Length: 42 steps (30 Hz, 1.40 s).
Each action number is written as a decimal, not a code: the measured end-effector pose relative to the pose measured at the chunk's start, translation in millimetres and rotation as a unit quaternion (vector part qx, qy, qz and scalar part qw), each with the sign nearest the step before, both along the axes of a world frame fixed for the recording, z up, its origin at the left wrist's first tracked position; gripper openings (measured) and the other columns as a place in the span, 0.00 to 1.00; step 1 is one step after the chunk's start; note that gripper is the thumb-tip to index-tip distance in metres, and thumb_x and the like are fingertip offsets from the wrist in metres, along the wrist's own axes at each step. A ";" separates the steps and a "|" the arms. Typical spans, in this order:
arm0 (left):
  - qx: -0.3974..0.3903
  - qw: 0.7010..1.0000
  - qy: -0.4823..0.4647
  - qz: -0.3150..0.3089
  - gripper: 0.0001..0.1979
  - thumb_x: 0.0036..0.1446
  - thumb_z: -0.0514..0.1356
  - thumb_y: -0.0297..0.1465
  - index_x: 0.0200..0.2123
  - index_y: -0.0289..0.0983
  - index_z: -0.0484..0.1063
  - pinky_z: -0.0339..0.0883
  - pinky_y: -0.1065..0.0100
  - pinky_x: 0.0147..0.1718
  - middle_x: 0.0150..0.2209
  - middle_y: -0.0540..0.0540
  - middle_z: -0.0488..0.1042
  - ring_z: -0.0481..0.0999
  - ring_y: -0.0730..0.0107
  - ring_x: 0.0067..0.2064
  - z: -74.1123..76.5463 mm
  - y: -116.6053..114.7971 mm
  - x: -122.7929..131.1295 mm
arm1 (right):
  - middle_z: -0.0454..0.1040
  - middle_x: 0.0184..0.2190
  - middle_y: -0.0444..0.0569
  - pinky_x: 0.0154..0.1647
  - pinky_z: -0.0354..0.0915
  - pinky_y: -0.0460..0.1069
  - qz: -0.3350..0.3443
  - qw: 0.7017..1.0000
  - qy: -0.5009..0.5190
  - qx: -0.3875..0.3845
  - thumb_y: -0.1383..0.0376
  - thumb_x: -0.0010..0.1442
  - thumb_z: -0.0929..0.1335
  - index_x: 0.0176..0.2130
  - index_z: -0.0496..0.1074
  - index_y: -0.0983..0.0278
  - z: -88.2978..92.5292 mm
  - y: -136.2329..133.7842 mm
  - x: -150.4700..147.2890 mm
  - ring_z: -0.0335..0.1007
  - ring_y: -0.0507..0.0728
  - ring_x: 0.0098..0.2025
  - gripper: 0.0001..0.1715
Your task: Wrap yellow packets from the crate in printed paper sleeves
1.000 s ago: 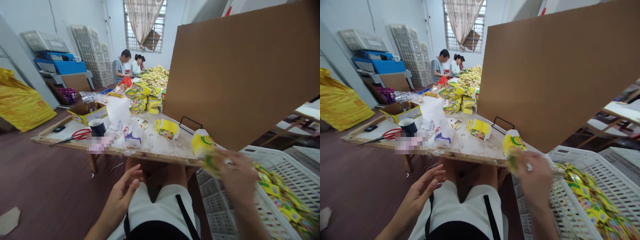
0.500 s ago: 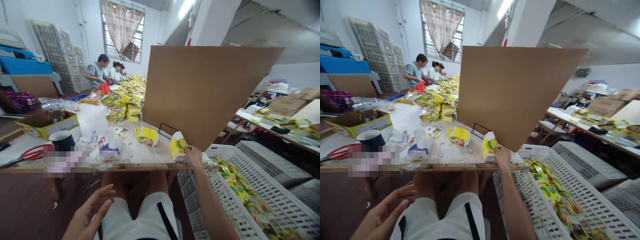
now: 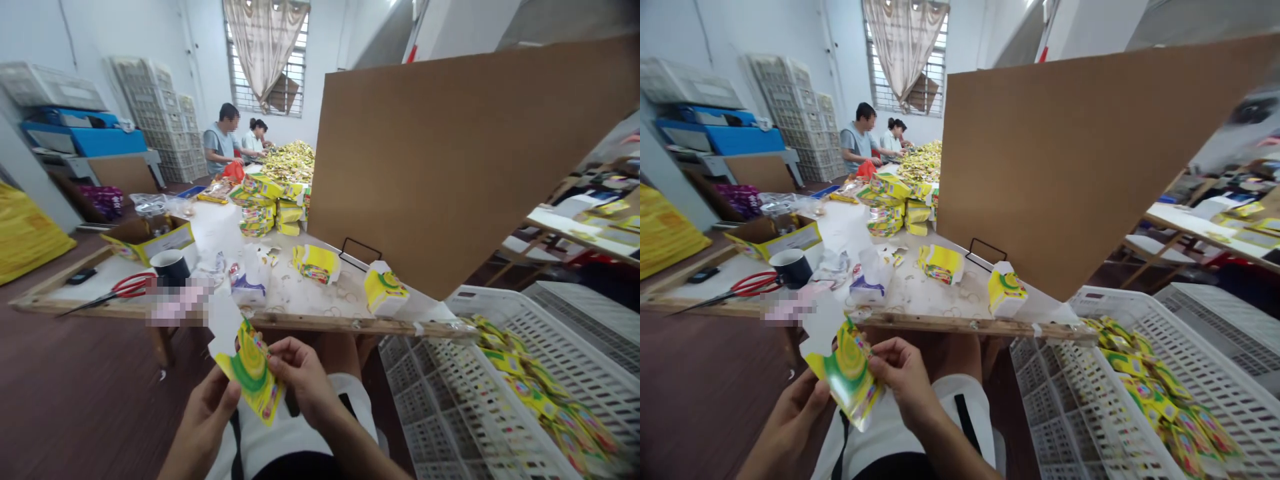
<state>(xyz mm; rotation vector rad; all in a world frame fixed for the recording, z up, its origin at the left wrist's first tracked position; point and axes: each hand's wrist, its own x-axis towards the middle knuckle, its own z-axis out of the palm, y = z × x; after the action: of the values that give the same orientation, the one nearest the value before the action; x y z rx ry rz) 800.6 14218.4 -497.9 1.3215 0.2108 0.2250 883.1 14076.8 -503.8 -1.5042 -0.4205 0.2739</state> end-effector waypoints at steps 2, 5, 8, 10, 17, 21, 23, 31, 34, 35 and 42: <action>-0.028 1.000 -0.005 -0.001 0.24 0.52 0.64 0.44 0.49 0.39 0.74 0.65 0.58 0.56 0.56 0.40 0.72 0.67 0.48 0.59 0.3 1.3 -1.8 | 0.80 0.33 0.47 0.39 0.71 0.55 0.086 0.987 0.113 0.081 0.46 0.49 0.72 0.33 0.72 0.59 2.0 7.2 -8.6 0.77 0.60 0.35 0.21; -0.057 0.998 -0.011 -0.017 0.22 0.53 0.63 0.42 0.50 0.40 0.74 0.64 0.57 0.57 0.58 0.40 0.70 0.66 0.49 0.60 0.6 1.0 -2.1 | 0.79 0.34 0.48 0.42 0.68 0.56 0.104 0.976 0.157 0.111 0.51 0.46 0.75 0.32 0.73 0.60 3.7 2.9 -9.2 0.74 0.61 0.37 0.19; -0.064 0.998 -0.002 -0.012 0.20 0.52 0.65 0.40 0.48 0.40 0.76 0.64 0.58 0.56 0.55 0.40 0.73 0.67 0.50 0.59 1.7 -1.6 0.3 | 0.77 0.33 0.49 0.41 0.65 0.56 0.085 0.986 0.119 0.076 0.54 0.48 0.75 0.32 0.74 0.60 0.9 0.2 -10.0 0.71 0.61 0.36 0.15; -0.082 0.997 0.013 0.000 0.19 0.50 0.66 0.39 0.45 0.40 0.77 0.66 0.58 0.55 0.52 0.41 0.76 0.69 0.50 0.57 3.8 -3.1 2.2 | 0.76 0.30 0.48 0.36 0.64 0.54 0.072 0.990 0.107 0.055 0.55 0.47 0.75 0.31 0.73 0.60 -2.4 2.2 -11.6 0.68 0.59 0.32 0.14; -0.267 0.959 0.089 -0.004 0.22 0.48 0.67 0.41 0.47 0.41 0.76 0.70 0.59 0.50 0.45 0.44 0.80 0.76 0.52 0.50 12.3 -3.5 -2.3 | 0.74 0.37 0.51 0.38 0.64 0.51 -0.066 0.978 -0.170 -0.103 0.60 0.57 0.68 0.36 0.72 0.64 11.0 -1.2 -5.1 0.68 0.57 0.38 0.09; -0.365 0.919 0.145 -0.037 0.25 0.50 0.65 0.42 0.49 0.36 0.75 0.73 0.60 0.42 0.39 0.42 0.81 0.79 0.55 0.42 16.2 -6.2 -6.2 | 0.67 0.56 0.53 0.58 0.58 0.55 0.058 0.927 -0.346 -0.132 0.68 0.57 0.69 0.57 0.63 0.59 24.6 -4.9 -6.0 0.61 0.60 0.57 0.28; -0.374 0.911 0.167 -0.046 0.25 0.50 0.65 0.44 0.48 0.34 0.75 0.73 0.65 0.35 0.35 0.42 0.81 0.80 0.57 0.37 20.3 -7.9 -7.1 | 0.69 0.51 0.52 0.51 0.63 0.52 0.080 0.940 -0.312 -0.110 0.70 0.56 0.68 0.55 0.63 0.59 24.9 -3.1 -8.8 0.64 0.57 0.51 0.28; -0.252 0.959 0.094 -0.085 0.20 0.46 0.69 0.41 0.41 0.36 0.78 0.69 0.72 0.34 0.30 0.45 0.79 0.78 0.69 0.33 22.6 -16.0 -6.5 | 0.64 0.27 0.41 0.26 0.59 0.43 0.031 0.994 -0.010 0.102 0.57 0.57 0.69 0.35 0.64 0.61 18.1 1.6 -7.8 0.59 0.49 0.27 0.12; -0.210 0.975 0.051 -0.041 0.18 0.52 0.66 0.39 0.44 0.37 0.75 0.67 0.74 0.33 0.33 0.46 0.79 0.76 0.73 0.31 12.9 -13.9 -3.9 | 0.67 0.35 0.44 0.35 0.63 0.45 -0.025 0.996 -0.048 0.067 0.58 0.54 0.71 0.50 0.65 0.59 11.3 5.7 -11.0 0.62 0.51 0.33 0.25; -0.185 0.982 0.035 -0.023 0.17 0.53 0.65 0.39 0.45 0.37 0.74 0.67 0.73 0.33 0.34 0.47 0.79 0.76 0.73 0.31 10.6 -13.0 -3.3 | 0.67 0.37 0.46 0.37 0.64 0.47 -0.016 0.997 -0.058 0.044 0.57 0.54 0.71 0.52 0.64 0.59 8.1 7.6 -12.7 0.62 0.52 0.35 0.28; 0.049 0.999 0.006 -0.005 0.16 0.60 0.57 0.40 0.45 0.35 0.68 0.69 0.66 0.40 0.41 0.41 0.77 0.76 0.61 0.42 11.1 -11.6 -2.7 | 0.69 0.29 0.48 0.42 0.65 0.50 0.020 0.996 -0.079 -0.025 0.55 0.58 0.68 0.31 0.73 0.65 -2.4 11.3 -12.2 0.64 0.55 0.35 0.15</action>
<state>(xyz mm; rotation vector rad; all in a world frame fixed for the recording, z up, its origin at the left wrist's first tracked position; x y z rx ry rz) 797.9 14206.8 -486.9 1.4215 0.2059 0.2217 870.9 14088.0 -506.2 -1.5736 -0.5744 0.1997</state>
